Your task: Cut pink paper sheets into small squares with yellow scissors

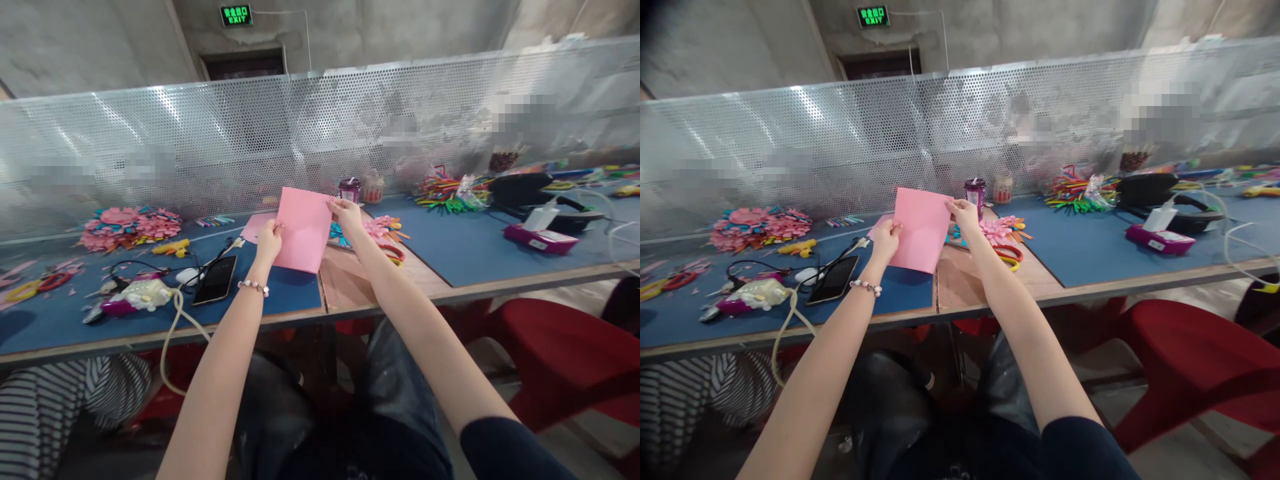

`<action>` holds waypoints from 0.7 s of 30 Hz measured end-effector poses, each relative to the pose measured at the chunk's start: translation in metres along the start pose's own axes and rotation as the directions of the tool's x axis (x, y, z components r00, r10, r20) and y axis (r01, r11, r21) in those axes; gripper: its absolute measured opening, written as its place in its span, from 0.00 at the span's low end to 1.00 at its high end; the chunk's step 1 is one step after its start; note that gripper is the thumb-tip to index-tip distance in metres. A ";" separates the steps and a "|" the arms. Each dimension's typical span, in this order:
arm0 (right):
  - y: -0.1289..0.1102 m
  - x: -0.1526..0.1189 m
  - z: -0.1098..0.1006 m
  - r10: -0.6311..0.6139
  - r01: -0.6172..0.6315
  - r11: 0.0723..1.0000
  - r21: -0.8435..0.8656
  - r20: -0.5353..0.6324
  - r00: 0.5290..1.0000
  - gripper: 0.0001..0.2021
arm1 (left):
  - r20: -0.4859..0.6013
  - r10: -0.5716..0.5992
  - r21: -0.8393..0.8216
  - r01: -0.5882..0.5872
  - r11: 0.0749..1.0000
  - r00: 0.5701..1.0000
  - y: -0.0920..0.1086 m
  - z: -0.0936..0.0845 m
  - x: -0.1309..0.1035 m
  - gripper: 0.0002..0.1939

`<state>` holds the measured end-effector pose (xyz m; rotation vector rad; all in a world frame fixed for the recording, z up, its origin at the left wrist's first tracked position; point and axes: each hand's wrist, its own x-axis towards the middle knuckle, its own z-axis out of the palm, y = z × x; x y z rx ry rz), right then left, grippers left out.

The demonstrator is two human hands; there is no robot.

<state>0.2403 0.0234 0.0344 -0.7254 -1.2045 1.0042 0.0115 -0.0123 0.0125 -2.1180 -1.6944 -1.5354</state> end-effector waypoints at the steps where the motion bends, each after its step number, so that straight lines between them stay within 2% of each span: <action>1: -0.001 0.000 0.000 0.001 -0.001 1.000 0.003 -0.002 1.000 0.12 | 0.002 0.004 -0.004 -0.004 1.000 1.000 0.000 0.000 0.000 0.07; 10: -0.010 -0.003 -0.002 -0.004 0.004 0.998 0.055 -0.006 1.000 0.10 | 0.034 0.024 -0.042 -0.023 0.999 0.999 0.000 -0.001 0.001 0.06; 17: -0.008 -0.001 -0.004 -0.025 0.031 0.997 0.076 -0.078 0.997 0.11 | 0.060 0.043 -0.087 -0.037 0.995 0.997 0.001 0.000 0.001 0.06; 21: -0.007 0.000 -0.005 -0.056 0.065 0.993 0.102 -0.093 0.994 0.15 | 0.065 0.048 -0.117 -0.041 0.992 0.997 0.001 0.000 0.001 0.06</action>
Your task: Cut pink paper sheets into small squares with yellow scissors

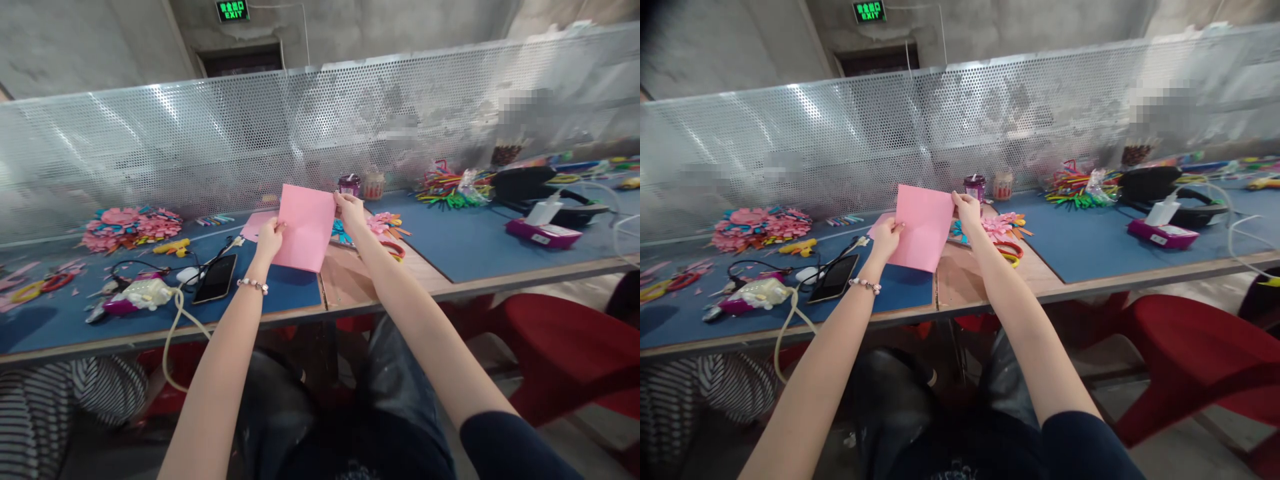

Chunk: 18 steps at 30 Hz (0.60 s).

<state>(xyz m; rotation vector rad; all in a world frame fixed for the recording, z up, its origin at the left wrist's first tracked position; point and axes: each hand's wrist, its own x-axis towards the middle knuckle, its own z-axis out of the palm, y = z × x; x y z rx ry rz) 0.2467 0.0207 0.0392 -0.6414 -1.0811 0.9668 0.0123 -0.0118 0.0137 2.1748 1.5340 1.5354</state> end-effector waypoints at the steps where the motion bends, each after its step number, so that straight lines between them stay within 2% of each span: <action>1: 0.000 0.000 0.000 -0.006 0.006 1.000 0.004 0.005 1.000 0.17 | -0.002 0.000 -0.006 0.000 1.000 1.000 0.000 0.000 0.000 0.06; 6: -0.001 0.000 0.001 -0.026 0.026 1.000 -0.001 0.040 0.999 0.18 | -0.030 -0.001 -0.030 0.000 1.000 1.000 -0.002 0.000 0.001 0.05; 9: 0.001 -0.005 0.006 0.019 -0.016 0.999 -0.029 0.125 0.992 0.18 | -0.090 -0.015 -0.040 0.012 0.999 0.996 -0.003 -0.004 0.001 0.06; 13: 0.010 -0.013 0.014 0.138 -0.105 0.986 -0.128 0.288 0.948 0.14 | -0.177 -0.029 -0.056 0.020 0.998 0.984 -0.004 -0.009 0.001 0.07; 18: 0.020 -0.018 0.017 0.212 -0.131 0.967 -0.220 0.398 0.892 0.11 | -0.261 -0.032 -0.069 0.015 0.997 0.965 -0.010 -0.011 0.001 0.07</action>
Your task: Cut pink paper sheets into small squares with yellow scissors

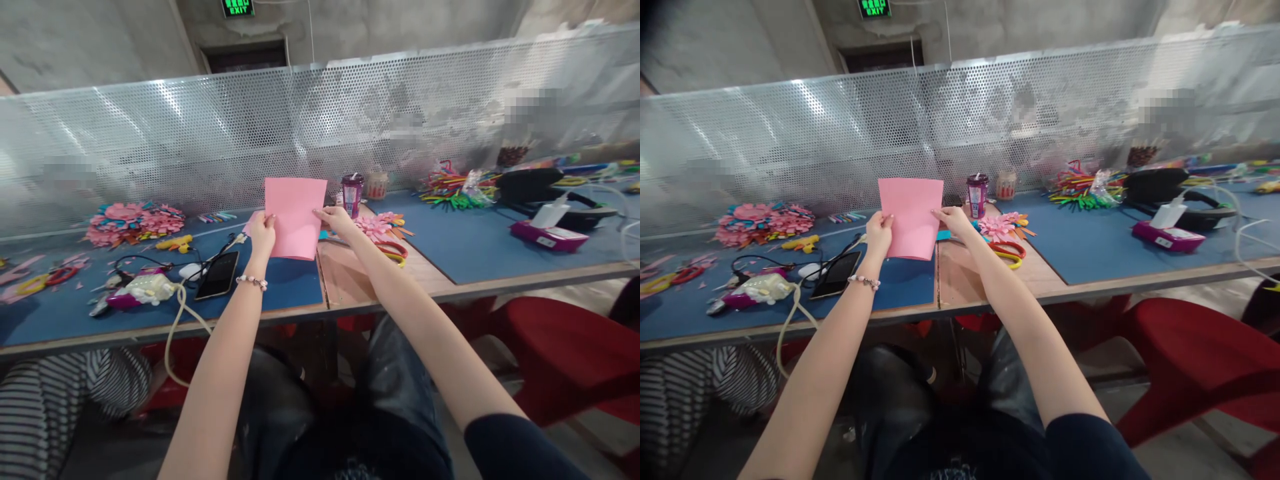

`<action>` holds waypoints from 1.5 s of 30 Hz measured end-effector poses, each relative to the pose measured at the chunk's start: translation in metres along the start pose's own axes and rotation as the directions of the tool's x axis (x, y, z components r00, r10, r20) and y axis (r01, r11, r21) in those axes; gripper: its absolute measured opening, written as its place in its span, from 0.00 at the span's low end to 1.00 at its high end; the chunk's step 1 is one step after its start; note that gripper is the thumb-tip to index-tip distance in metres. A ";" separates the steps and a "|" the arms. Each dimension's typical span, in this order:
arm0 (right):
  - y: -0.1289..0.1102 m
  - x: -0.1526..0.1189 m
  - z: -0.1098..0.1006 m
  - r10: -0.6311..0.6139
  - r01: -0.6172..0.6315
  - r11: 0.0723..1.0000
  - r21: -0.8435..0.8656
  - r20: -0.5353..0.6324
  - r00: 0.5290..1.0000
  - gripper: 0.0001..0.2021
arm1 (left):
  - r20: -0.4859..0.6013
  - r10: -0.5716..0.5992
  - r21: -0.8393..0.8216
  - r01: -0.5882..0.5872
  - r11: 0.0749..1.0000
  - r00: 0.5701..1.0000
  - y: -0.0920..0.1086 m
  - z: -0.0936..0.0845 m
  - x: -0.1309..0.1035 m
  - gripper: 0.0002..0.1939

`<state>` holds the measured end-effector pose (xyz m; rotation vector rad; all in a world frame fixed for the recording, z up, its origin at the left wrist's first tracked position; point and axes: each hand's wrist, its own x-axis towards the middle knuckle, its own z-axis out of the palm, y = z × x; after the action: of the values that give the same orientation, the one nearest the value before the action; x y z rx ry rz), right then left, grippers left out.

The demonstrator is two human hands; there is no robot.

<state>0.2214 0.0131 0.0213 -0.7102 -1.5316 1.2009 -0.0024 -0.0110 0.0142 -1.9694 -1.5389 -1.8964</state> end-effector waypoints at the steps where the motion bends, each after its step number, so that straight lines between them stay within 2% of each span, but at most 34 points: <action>1: 0.001 -0.001 0.000 0.006 -0.006 1.000 -0.011 0.033 0.999 0.11 | -0.013 0.000 -0.004 0.000 1.000 1.000 -0.001 0.000 0.000 0.07; 6: 0.004 -0.007 0.003 0.004 0.008 0.998 -0.067 0.177 0.984 0.11 | -0.056 0.000 -0.049 -0.002 0.999 0.998 -0.007 0.001 0.002 0.07; 15: 0.003 -0.011 0.004 -0.030 0.075 0.981 -0.179 0.243 0.969 0.13 | -0.128 -0.017 -0.087 0.006 0.996 0.992 -0.006 0.000 0.003 0.08; 24: 0.012 -0.004 0.003 -0.044 0.138 0.886 -0.442 0.216 0.975 0.12 | -0.150 -0.026 -0.094 0.012 0.996 0.988 -0.008 0.000 0.003 0.08; 31: 0.018 0.001 0.007 -0.105 0.144 0.763 -0.630 0.098 0.990 0.15 | -0.186 -0.051 -0.088 0.035 0.995 0.981 -0.010 -0.001 0.002 0.08; 37: 0.023 0.000 0.010 -0.115 0.192 0.742 -0.642 0.160 0.980 0.14 | -0.214 -0.081 -0.120 0.056 0.991 0.973 -0.011 -0.003 0.004 0.09; 45: 0.027 -0.006 0.015 -0.134 0.204 0.797 -0.568 0.163 0.977 0.15 | -0.205 -0.100 -0.156 0.068 0.985 0.974 -0.015 -0.001 0.005 0.08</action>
<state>0.2057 0.0123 -0.0058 -0.8832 -2.0482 0.6298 -0.0133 -0.0006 0.0100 -1.7058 -1.4855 -2.2312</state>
